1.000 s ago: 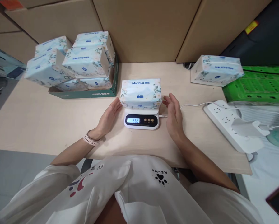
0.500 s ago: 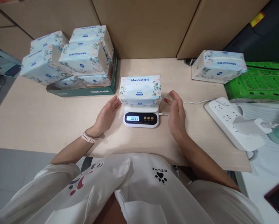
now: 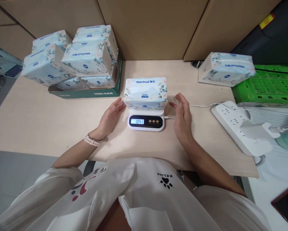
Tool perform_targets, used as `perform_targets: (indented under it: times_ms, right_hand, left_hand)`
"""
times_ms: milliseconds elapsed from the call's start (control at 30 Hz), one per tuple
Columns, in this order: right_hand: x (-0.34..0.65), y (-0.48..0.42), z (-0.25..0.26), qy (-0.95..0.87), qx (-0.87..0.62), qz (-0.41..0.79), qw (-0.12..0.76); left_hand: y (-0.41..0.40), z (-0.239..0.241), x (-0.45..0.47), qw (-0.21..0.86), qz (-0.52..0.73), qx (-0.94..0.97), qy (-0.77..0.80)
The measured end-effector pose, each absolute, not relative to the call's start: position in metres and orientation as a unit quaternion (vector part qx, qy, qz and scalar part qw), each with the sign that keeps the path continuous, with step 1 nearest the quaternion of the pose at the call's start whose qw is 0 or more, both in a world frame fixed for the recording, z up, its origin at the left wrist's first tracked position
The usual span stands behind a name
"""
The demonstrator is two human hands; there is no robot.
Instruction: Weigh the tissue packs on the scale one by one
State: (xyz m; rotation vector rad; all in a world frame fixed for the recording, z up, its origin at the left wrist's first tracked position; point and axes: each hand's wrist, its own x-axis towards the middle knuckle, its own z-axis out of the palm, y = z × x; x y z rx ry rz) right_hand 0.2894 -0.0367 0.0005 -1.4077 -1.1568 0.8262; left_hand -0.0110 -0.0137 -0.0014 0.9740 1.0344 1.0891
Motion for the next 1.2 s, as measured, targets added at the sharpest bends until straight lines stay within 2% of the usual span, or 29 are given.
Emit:
perform_targets:
  times_ms: [1200]
  right_hand:
    - [0.290, -0.034, -0.011, -0.499, -0.586, 0.342, 0.540]
  left_hand:
    - [-0.011, -0.007, -0.014, 0.626, 0.478, 0.419, 0.452]
